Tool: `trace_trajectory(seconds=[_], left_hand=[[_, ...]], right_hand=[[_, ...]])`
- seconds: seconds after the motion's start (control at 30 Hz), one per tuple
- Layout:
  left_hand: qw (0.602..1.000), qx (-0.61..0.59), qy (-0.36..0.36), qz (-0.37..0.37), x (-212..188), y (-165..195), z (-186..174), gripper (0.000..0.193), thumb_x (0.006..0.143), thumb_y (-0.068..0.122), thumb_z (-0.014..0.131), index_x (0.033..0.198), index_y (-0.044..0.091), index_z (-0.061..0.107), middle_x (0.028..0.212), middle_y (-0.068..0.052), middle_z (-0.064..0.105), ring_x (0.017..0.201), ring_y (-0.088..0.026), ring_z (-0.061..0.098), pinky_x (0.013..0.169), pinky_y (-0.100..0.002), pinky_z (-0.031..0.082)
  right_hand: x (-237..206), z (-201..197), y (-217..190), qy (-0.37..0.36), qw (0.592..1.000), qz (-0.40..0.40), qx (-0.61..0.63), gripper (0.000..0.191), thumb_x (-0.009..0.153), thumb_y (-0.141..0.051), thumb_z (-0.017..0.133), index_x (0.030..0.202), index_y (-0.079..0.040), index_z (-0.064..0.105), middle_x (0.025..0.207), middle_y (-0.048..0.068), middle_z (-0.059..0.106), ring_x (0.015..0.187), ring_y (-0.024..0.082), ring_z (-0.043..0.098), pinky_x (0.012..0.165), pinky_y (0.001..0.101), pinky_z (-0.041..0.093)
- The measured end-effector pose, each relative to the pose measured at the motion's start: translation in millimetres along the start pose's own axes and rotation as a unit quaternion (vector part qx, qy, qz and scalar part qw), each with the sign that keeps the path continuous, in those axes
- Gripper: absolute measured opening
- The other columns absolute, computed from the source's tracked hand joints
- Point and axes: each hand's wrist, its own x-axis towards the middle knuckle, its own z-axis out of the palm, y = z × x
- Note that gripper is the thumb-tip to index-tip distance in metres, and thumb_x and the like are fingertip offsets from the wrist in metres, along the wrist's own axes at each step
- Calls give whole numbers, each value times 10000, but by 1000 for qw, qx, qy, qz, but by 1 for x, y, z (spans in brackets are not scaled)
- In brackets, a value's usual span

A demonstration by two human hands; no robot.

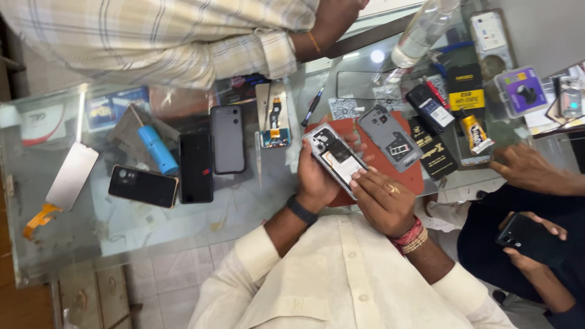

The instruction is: The person disassembles a smartphone, removes the back cover, and manipulates internal components including the battery and circuit board. They use a small metal tool to pry and adjust parts, then reassemble the device by placing the back cover back on.

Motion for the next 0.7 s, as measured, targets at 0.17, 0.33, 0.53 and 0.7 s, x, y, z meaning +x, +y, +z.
trace_trajectory(seconds=[0.17,0.33,0.53,0.7], left_hand=[[997,-17,61,41,14,-6,-12,732,1050,732,338,1606,255,329,1121,-158,649,1009,-332,675,900,-623,559],[987,56,148,34,16,-9,-6,614,1019,699,340,1546,384,357,975,-85,624,879,-239,663,829,-591,593],[980,79,178,27,19,-4,7,617,1016,701,347,1530,359,340,945,-74,605,843,-228,662,796,-573,615],[980,85,172,46,18,-1,5,676,1005,731,357,1552,336,334,955,-89,613,832,-247,673,769,-571,610]], right_hand=[[4,7,-4,-27,999,23,7,238,806,-72,800,1019,17,743,1051,140,734,1001,297,743,877,435,600],[-2,8,-1,-41,998,39,5,238,810,-29,780,1033,38,732,1029,138,726,946,278,740,826,402,601],[2,5,-4,-60,997,51,-13,297,798,-23,753,1083,60,736,1017,148,714,906,271,729,808,387,601],[5,7,-6,-69,997,20,-19,269,808,-28,745,1067,42,728,1039,145,716,941,268,735,835,383,601]])
